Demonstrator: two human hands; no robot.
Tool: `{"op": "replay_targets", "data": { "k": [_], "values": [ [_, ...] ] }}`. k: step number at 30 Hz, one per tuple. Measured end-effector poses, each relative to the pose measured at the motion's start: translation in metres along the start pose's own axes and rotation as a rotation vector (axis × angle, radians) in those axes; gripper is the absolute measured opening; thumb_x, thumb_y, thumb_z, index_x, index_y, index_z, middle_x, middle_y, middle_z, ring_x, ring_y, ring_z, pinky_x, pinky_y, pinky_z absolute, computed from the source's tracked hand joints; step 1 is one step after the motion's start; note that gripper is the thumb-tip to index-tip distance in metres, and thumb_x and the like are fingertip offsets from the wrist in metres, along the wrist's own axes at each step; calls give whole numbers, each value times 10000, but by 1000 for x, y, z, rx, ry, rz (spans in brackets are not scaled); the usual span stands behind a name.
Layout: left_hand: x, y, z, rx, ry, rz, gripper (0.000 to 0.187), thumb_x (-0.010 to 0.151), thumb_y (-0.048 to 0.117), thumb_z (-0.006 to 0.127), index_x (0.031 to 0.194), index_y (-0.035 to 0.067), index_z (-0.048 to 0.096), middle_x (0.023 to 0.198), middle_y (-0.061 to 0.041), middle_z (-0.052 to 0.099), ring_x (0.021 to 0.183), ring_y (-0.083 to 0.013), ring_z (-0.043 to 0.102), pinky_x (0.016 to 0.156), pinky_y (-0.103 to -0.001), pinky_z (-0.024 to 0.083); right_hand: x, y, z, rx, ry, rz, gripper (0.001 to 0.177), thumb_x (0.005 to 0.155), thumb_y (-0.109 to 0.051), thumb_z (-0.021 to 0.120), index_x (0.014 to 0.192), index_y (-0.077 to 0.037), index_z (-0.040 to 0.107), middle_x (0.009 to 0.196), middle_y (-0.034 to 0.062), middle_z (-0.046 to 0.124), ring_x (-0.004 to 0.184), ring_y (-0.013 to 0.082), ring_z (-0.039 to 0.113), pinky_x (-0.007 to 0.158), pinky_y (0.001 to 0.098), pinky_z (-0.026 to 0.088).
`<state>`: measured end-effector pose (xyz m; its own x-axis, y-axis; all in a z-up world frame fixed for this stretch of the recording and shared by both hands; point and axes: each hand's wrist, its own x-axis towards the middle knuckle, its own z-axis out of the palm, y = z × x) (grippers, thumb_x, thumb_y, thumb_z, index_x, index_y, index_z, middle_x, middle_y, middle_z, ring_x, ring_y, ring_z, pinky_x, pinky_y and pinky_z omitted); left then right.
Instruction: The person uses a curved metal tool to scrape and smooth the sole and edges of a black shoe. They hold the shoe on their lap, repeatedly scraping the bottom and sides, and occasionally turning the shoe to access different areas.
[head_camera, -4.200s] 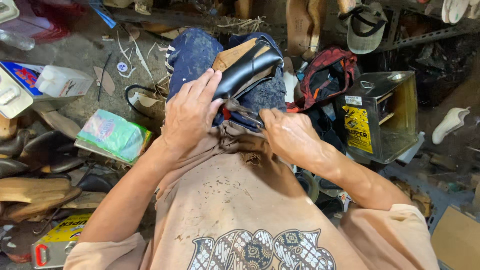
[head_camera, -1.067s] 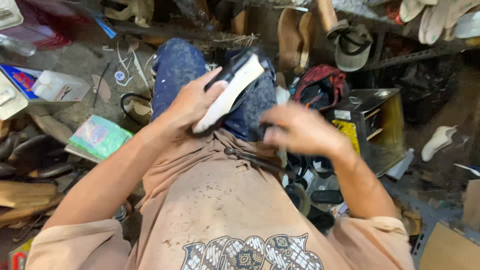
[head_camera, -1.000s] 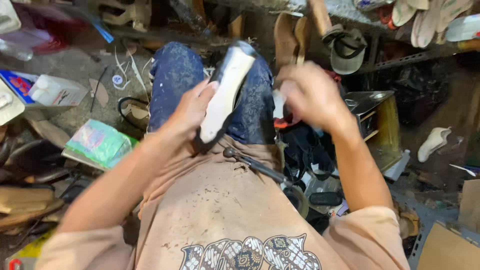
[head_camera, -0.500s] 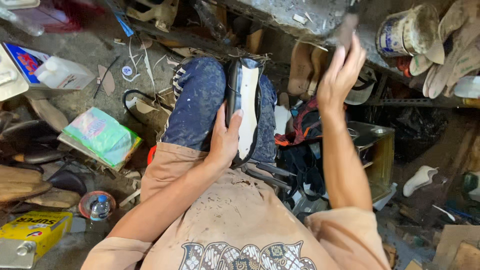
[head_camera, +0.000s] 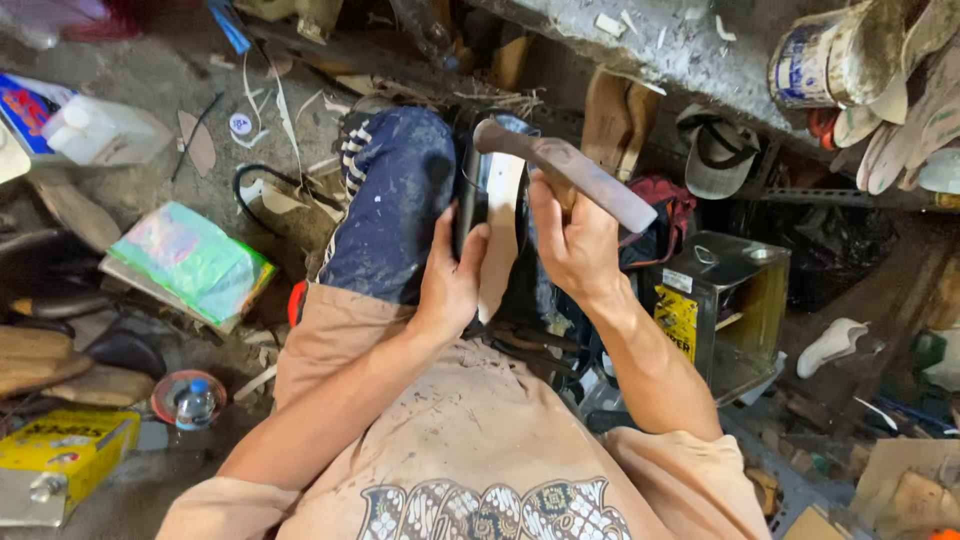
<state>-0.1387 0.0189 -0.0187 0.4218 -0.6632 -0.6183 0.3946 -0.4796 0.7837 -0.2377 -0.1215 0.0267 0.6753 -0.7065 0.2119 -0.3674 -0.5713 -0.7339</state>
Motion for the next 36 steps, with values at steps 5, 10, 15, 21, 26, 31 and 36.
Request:
{"op": "replay_targets", "data": {
  "k": [5, 10, 15, 21, 26, 31, 36],
  "values": [
    [4, -8, -1, 7, -21, 15, 775, 995, 596, 501, 1551, 74, 362, 1334, -311, 547, 1225, -496, 589, 981, -576, 473, 8, -12, 2, -7, -80, 29, 251, 1075, -213, 545, 929, -55, 676, 735, 102, 645, 700, 300, 683, 659, 382, 546],
    [4, -7, -3, 6, -38, 48, 771, 1009, 601, 483, 1547, 67, 342, 1340, -320, 538, 1238, -515, 581, 987, -599, 463, -17, 3, 3, -70, -142, 157, 289, 1072, -266, 546, 981, -74, 741, 756, 128, 694, 752, 334, 724, 635, 438, 553],
    [1, 3, -4, -93, -127, 120, 774, 1046, 560, 461, 1589, 52, 248, 1465, -360, 428, 1312, -557, 503, 1027, -643, 447, -50, -3, -2, -21, 7, 175, 267, 1060, -288, 572, 1008, -81, 734, 723, 126, 676, 710, 331, 701, 626, 377, 544],
    [-1, -13, 0, -122, -148, 18, 920, 990, 638, 497, 1638, 75, 163, 1612, -352, 228, 1227, -434, 604, 1018, -607, 475, -19, -54, -12, -122, -36, 213, 376, 1070, -347, 520, 966, -73, 756, 808, 156, 743, 810, 356, 735, 631, 453, 573],
    [-2, 3, -3, -134, -152, 98, 791, 1034, 506, 509, 1622, 69, 212, 1573, -344, 308, 1425, -537, 361, 1101, -640, 368, -41, -14, 5, -237, -163, 238, 347, 1043, -342, 528, 930, -115, 764, 762, 129, 725, 795, 365, 717, 660, 488, 563],
    [3, -14, 1, -201, -144, 170, 899, 997, 479, 600, 1617, -10, 170, 1614, -386, 204, 1512, -541, 191, 1204, -652, 205, -60, -6, -5, -89, -53, 217, 286, 1027, -241, 601, 795, -111, 706, 596, 88, 612, 669, 267, 703, 563, 333, 526],
    [-3, -1, 8, -314, -151, 215, 884, 965, 271, 702, 1596, -67, 184, 1603, -370, 235, 1522, -466, 203, 1242, -593, 168, -81, 0, -7, -167, -77, 338, 350, 1039, -357, 589, 971, -72, 780, 748, 230, 711, 856, 410, 717, 656, 554, 512]
  ]
}}
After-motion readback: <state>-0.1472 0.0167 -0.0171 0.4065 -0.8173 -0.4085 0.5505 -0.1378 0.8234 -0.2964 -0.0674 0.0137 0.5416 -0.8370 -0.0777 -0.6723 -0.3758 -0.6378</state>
